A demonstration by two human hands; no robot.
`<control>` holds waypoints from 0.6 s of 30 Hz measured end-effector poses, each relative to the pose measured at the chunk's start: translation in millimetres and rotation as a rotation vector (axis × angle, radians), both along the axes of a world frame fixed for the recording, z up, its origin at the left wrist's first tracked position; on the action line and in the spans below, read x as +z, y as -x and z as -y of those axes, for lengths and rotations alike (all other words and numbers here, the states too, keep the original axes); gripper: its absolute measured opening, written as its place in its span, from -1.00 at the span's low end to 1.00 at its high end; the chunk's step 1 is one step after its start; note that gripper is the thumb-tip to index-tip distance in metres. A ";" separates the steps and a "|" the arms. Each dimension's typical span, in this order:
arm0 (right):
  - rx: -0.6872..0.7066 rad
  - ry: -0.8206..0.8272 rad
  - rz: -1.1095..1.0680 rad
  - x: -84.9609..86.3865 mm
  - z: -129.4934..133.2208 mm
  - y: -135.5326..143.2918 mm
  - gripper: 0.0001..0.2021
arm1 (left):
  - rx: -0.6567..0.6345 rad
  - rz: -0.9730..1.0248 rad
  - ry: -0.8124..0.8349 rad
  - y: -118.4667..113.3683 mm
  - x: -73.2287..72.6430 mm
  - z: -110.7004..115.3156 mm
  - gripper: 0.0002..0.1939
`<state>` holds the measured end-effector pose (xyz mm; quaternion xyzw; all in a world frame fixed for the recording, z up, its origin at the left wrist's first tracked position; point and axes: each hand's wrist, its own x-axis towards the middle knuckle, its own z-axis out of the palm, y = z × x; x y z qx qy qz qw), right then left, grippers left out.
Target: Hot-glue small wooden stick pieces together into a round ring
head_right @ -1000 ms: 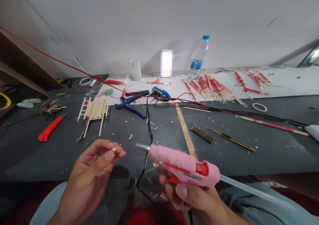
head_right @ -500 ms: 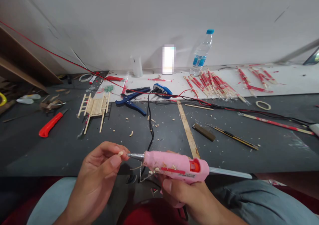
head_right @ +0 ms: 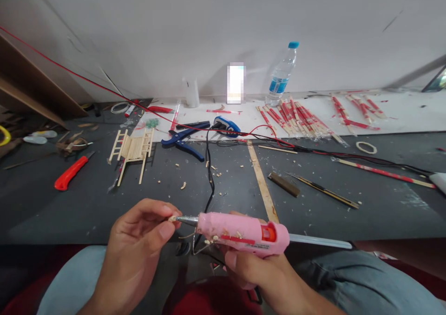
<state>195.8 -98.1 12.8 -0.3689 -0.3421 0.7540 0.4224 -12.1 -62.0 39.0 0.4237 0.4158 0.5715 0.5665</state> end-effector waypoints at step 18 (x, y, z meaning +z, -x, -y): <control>-0.019 0.028 -0.008 2.8 -0.3 0.5 -0.54 | -0.010 -0.053 0.000 -0.3 2.0 -2.8 -0.85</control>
